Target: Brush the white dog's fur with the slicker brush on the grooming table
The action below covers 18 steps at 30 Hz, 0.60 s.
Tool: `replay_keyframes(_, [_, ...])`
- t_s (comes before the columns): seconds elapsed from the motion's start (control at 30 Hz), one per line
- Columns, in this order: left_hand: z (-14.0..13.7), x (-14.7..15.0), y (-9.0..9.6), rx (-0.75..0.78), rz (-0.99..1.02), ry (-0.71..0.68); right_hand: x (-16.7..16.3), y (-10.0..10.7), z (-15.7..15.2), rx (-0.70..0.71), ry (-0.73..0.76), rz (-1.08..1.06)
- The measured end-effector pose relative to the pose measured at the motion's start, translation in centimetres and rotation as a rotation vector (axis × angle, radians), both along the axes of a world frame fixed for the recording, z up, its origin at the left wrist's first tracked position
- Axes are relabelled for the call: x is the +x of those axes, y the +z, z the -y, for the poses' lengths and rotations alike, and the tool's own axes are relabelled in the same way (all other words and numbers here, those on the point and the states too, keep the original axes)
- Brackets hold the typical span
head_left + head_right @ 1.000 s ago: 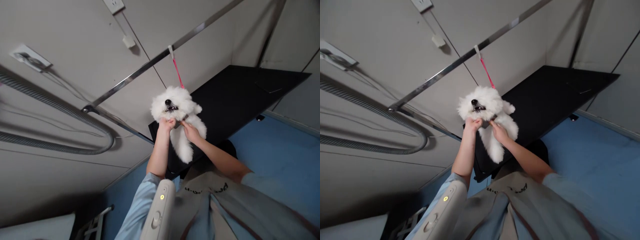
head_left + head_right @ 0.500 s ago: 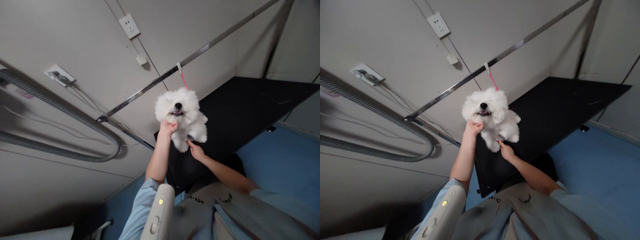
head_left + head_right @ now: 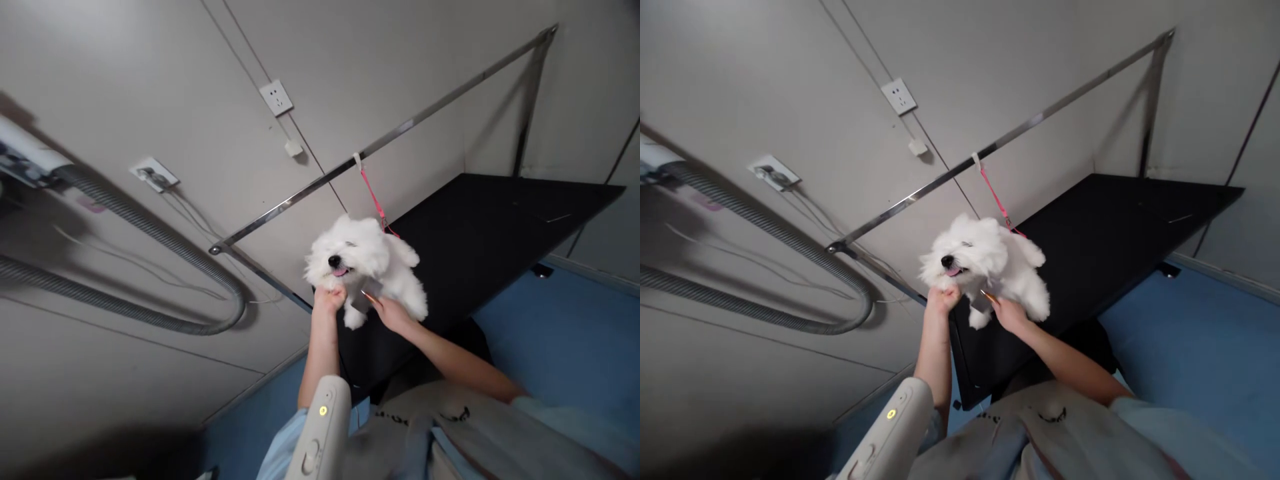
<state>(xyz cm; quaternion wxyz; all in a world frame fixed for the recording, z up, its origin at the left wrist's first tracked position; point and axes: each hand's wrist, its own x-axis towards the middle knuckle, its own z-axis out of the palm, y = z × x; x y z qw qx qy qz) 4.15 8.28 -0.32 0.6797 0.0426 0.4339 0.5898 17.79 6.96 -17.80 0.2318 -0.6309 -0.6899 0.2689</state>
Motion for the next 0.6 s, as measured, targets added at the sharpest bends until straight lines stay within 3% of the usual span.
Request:
replay_keyframes(0.13, [2.0, -0.5, 0.8, -0.001, 0.001, 0.015, 1.5, -0.1, 0.0, 0.036, 0.003, -0.005])
replay_keyframes(0.27, [3.4, -1.9, 1.6, 0.019, -0.022, 0.047, 4.2, -2.6, 3.5, -0.169, -0.049, 0.052])
replay_keyframes(0.33, [4.0, -2.3, 1.7, 0.048, -0.029, 0.061, 3.8, -1.9, 4.8, -0.173, -0.037, 0.045])
replay_keyframes(0.47, [4.8, -2.6, 1.7, 0.08, 0.009, 0.051, 2.4, 2.7, 2.8, 0.096, 0.111, -0.03])
replay_keyframes(0.53, [4.8, -2.9, 1.7, 0.082, 0.03, 0.054, 4.2, 3.2, 1.2, 0.066, 0.104, -0.008])
replay_keyframes(0.6, [4.6, -3.3, 1.5, 0.068, 0.048, 0.064, 7.7, 1.7, 0.6, -0.065, 0.034, 0.053])
